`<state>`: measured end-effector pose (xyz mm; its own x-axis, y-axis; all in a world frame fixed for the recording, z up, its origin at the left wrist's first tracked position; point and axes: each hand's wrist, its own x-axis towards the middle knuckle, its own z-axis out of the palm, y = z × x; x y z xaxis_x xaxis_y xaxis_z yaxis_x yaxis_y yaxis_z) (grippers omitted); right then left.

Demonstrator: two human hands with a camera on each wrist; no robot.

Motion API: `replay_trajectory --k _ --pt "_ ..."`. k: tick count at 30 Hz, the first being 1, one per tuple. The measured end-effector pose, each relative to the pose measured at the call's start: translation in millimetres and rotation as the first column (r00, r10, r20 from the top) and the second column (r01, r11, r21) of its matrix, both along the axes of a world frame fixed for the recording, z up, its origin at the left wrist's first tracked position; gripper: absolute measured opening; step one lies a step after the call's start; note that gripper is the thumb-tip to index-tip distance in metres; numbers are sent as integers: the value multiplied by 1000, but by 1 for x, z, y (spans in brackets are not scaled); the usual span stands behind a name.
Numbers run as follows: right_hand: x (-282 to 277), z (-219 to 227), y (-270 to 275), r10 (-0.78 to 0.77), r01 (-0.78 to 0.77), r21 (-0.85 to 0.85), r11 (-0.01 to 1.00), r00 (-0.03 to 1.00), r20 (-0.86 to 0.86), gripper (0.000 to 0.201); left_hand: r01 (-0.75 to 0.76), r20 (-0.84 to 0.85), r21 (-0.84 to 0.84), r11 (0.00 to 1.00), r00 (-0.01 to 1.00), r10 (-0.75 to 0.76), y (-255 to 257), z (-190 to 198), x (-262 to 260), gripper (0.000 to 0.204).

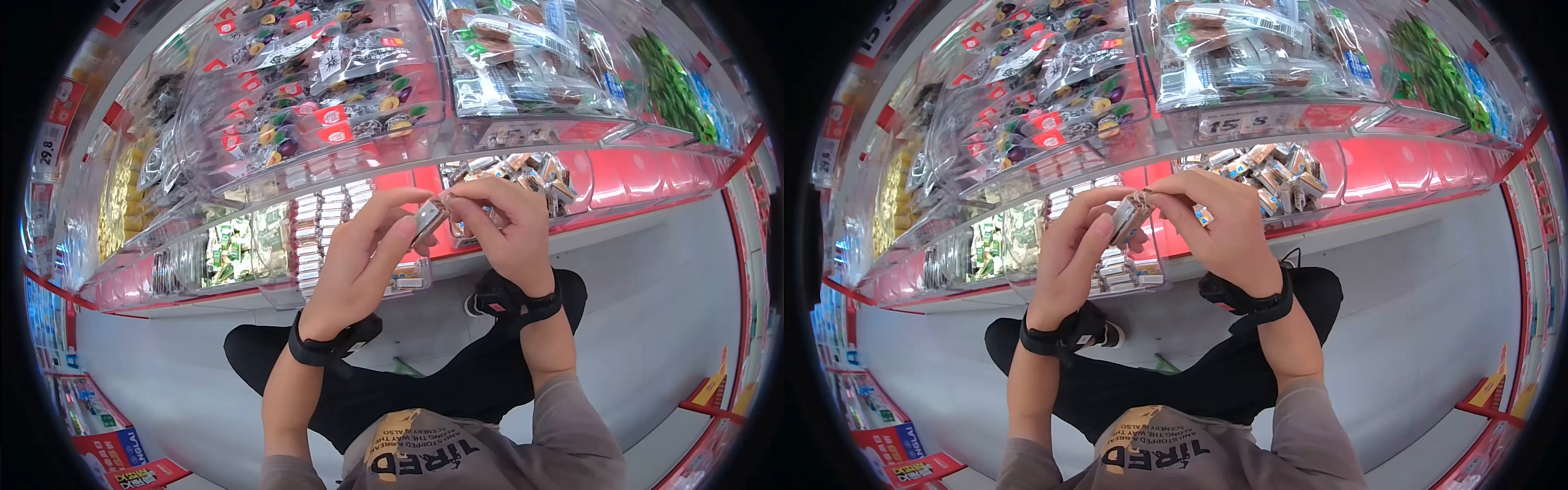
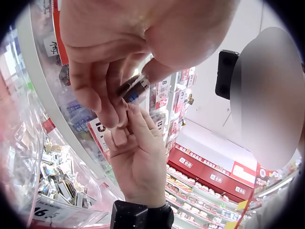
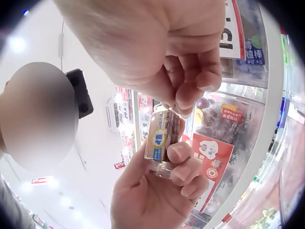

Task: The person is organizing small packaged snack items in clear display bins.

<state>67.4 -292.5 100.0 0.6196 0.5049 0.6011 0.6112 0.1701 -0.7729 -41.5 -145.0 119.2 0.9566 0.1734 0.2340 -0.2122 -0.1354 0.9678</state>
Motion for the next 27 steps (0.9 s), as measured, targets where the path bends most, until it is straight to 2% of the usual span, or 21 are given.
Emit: replay_trajectory --k 2,5,8,11,14,17,19,20,22,26,27 --pt "1 -2 1 -22 22 -3 1000 999 38 12 23 -30 73 997 999 -21 5 -2 -1 29" --pt "2 -2 2 -53 53 -1 999 992 115 10 15 32 239 971 999 -24 7 -2 0 29" --pt "1 0 3 -62 64 -10 998 987 149 7 20 -24 259 966 1000 -14 11 -3 2 30" --pt "0 -1 2 -48 52 -33 998 990 133 5 51 19 106 993 998 -53 14 -12 3 30" --pt "2 -1 1 -37 44 -53 998 992 122 4 47 -64 32 998 997 -44 10 -6 2 31" --pt "3 -2 1 -28 36 -57 998 991 130 4 54 -93 167 985 995 -39 12 -6 5 30" --pt "6 -1 -1 -47 55 -62 997 990 136 5 33 -151 369 929 988 25 16 -3 6 28" --pt "8 0 -5 -113 121 -56 991 986 126 5 27 -176 466 884 983 62 19 -2 6 28" --pt "15 4 -15 -241 246 -44 968 965 102 6 54 -267 553 831 957 116 28 -4 6 26" --pt "25 4 -26 -314 312 58 948 948 46 5 103 -325 660 744 932 159 51 -41 9 26" --pt "27 3 -26 -314 310 82 947 948 45 5 151 -331 661 735 938 105 53 -46 12 28"
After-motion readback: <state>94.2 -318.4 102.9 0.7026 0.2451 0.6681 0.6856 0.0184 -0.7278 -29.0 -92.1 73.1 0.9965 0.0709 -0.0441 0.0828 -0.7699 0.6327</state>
